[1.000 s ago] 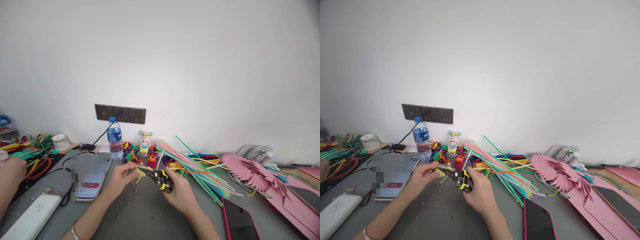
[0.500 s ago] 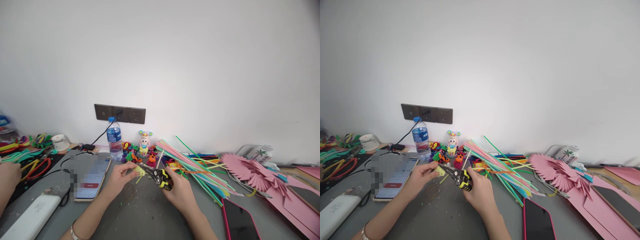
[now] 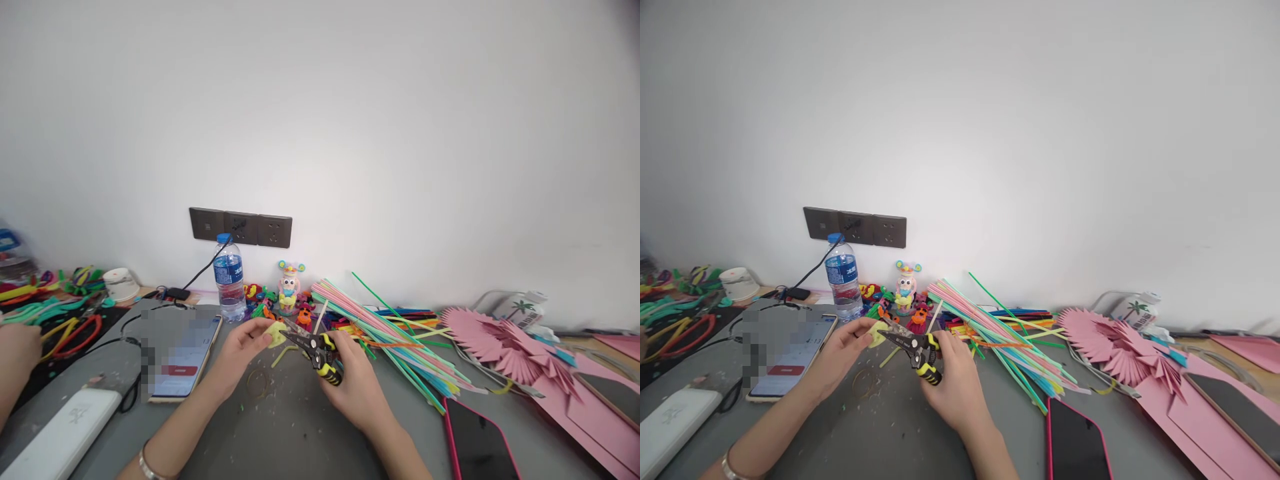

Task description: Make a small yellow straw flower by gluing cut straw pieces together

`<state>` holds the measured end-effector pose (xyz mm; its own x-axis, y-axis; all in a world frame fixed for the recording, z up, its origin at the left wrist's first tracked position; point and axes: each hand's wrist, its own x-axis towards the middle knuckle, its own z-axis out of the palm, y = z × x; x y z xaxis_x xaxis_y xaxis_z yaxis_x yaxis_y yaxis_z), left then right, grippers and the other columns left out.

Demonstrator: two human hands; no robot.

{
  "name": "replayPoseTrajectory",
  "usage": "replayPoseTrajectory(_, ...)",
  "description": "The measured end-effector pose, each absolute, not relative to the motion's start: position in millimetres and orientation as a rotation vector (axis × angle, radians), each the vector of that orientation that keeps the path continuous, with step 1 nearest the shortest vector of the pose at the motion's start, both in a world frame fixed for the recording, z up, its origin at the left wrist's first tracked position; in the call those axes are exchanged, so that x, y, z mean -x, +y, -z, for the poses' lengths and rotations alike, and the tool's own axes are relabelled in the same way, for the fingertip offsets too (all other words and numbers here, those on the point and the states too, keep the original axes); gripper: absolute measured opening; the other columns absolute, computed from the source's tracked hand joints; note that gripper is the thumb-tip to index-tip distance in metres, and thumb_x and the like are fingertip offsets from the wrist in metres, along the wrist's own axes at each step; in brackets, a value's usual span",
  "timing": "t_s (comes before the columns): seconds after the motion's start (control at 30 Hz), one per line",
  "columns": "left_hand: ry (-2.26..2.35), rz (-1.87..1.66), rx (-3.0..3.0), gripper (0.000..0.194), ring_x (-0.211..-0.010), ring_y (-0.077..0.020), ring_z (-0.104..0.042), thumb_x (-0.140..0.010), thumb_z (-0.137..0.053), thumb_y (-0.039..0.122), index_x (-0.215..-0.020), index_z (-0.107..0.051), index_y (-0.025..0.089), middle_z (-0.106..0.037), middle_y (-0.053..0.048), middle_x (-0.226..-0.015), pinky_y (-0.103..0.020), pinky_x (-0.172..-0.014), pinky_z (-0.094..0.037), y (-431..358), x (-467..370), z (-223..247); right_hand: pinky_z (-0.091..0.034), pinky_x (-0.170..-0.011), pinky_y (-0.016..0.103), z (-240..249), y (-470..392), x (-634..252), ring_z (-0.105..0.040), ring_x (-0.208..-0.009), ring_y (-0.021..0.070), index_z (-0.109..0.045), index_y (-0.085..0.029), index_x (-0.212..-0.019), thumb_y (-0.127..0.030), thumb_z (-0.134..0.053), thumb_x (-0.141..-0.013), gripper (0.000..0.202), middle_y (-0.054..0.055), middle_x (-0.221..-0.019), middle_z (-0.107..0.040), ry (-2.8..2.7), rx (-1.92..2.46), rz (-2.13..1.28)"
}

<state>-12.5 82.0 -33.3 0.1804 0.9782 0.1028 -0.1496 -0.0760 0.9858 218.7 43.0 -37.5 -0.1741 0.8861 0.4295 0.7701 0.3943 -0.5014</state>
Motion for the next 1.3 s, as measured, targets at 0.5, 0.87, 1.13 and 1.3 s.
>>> replayPoseTrajectory(0.5,0.855,-1.193,-1.241,0.026,-0.083,-0.0169,-0.06,-0.07,-0.078,0.034,-0.088,-0.068,0.018,-0.067,-0.004,-0.088,-0.024,-0.073,-0.048,81,13,33,-0.036,-0.051,0.02,31,39,-215,-0.053,-0.06,0.0159,-0.048,-0.024,-0.083,-0.015,-0.052,-0.067,0.019,-0.002,-0.07,-0.057,-2.009,1.432,-0.423)
replayPoseTrajectory(0.87,0.894,-1.253,-1.233,0.027,-0.077,-0.0147,-0.057,-0.07,-0.078,0.038,-0.084,-0.065,0.018,-0.064,-0.001,-0.082,-0.021,-0.069,-0.045,80,10,27,-0.048,-0.065,0.028,42,47,-220,-0.062,-0.078,0.0226,-0.053,-0.02,-0.108,-0.023,-0.055,-0.074,0.034,0.009,-0.096,-0.066,-1.805,1.469,-0.233)
replayPoseTrajectory(1.13,0.897,-1.331,-1.226,0.029,-0.071,-0.0123,-0.053,-0.068,-0.079,0.036,-0.076,-0.057,0.018,-0.058,0.002,-0.076,-0.02,-0.064,-0.043,82,8,28,-0.047,-0.075,0.035,40,45,-216,-0.059,-0.088,0.027,-0.053,-0.021,-0.105,-0.015,-0.055,-0.065,0.04,0.01,-0.099,-0.063,-1.947,1.427,-0.139)
replayPoseTrajectory(1.3,0.914,-1.295,-1.309,0.026,-0.069,-0.0115,-0.048,-0.072,-0.075,0.035,-0.073,-0.055,0.018,-0.05,0.003,-0.073,-0.018,-0.062,-0.04,80,6,27,-0.045,-0.077,0.036,39,44,-213,-0.058,-0.091,0.0279,-0.053,-0.02,-0.105,-0.013,-0.055,-0.063,0.043,0.009,-0.099,-0.063,-2.01,1.434,-0.135)
